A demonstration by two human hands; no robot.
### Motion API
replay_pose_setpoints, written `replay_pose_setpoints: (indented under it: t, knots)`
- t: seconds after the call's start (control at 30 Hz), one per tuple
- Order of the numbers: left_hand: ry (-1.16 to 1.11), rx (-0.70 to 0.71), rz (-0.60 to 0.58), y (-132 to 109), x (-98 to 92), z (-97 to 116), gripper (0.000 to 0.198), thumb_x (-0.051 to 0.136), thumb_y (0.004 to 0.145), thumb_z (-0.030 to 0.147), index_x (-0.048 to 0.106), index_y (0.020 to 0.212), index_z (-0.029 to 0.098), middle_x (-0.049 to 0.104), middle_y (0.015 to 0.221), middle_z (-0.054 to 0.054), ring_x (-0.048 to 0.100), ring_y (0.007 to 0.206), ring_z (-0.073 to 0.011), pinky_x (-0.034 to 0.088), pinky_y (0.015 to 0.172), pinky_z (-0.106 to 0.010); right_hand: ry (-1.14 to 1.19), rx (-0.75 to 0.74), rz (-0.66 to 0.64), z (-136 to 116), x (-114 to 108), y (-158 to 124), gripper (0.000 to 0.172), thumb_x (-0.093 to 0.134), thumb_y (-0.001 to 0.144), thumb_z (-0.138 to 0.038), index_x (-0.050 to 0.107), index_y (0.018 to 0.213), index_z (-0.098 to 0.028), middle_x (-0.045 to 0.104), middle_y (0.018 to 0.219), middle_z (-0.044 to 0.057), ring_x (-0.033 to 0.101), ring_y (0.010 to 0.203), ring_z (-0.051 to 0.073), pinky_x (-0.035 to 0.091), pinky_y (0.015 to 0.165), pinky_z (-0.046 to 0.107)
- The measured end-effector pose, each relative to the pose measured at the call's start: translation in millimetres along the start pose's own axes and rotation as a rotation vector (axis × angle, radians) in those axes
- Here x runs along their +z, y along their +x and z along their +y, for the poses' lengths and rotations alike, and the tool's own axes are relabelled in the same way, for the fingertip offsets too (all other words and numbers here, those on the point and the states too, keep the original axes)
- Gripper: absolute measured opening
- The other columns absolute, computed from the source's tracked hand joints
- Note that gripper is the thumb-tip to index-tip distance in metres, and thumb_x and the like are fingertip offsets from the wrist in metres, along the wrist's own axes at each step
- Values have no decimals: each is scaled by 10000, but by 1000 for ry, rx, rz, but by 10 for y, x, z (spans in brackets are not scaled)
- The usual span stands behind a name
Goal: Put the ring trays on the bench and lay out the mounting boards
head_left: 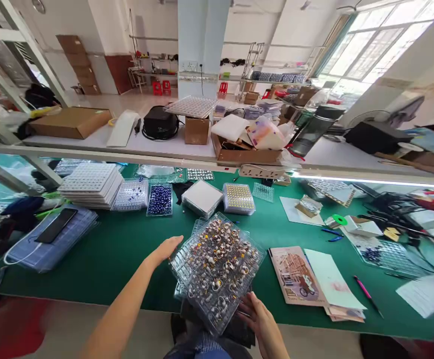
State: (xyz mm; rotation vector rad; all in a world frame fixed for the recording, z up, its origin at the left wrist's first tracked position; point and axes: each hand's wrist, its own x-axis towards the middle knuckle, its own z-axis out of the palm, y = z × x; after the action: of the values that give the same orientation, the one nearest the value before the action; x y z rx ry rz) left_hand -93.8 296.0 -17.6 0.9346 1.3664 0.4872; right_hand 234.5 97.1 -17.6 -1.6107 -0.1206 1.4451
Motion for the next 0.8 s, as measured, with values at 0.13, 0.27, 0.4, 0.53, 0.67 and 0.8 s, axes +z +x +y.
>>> replay_pose_setpoints:
  t: [0.13, 0.27, 0.4, 0.53, 0.67, 0.8]
  knots:
    - [16, -121, -149, 173, 157, 91, 722, 578, 892, 746, 711, 1230, 122, 767, 1129, -148, 698, 907, -267, 514, 883, -415, -64, -44, 31, 37, 135, -27, 888, 859, 467, -851, 754, 1019, -164, 785, 1110, 118, 693, 982, 285, 588, 765, 357]
    - [-16, -188, -256, 225, 146, 71, 822, 576, 855, 802, 672, 1323, 133, 796, 1016, -122, 693, 833, -275, 505, 781, -359, -138, -106, 92, 129, 172, 28, 870, 743, 574, -902, 753, 1020, -155, 785, 1083, 123, 687, 937, 295, 544, 717, 351]
    - [-93, -239, -402, 228, 97, 25, 816, 554, 862, 810, 683, 1304, 136, 805, 1036, -112, 718, 943, -301, 538, 851, -368, -164, -224, 236, 169, 102, 133, 748, 753, 591, -829, 760, 945, -170, 786, 1058, 108, 670, 1057, 322, 534, 881, 372]
    - [-163, -281, -548, 188, 108, 27, 860, 641, 761, 855, 709, 1230, 138, 807, 1066, -117, 721, 1047, -328, 544, 960, -394, -150, -287, 350, 135, -71, 188, 695, 768, 575, -753, 750, 974, -184, 764, 1194, 117, 597, 1273, 350, 457, 1095, 383]
    - [-191, -321, -555, 269, 34, -5, 951, 670, 704, 881, 655, 1278, 124, 800, 1079, -143, 715, 1071, -363, 547, 945, -431, -130, -221, 386, 130, -272, 286, 672, 762, 554, -739, 751, 956, -201, 751, 1234, 125, 581, 1308, 375, 493, 1063, 422]
    - [-244, -379, -438, 309, -119, -302, 958, 512, 785, 915, 617, 1316, 124, 787, 1109, -152, 707, 1095, -351, 527, 934, -417, -117, -93, 332, 98, -413, 560, 653, 750, 574, -749, 742, 898, -183, 766, 1138, 175, 651, 1218, 408, 528, 973, 488]
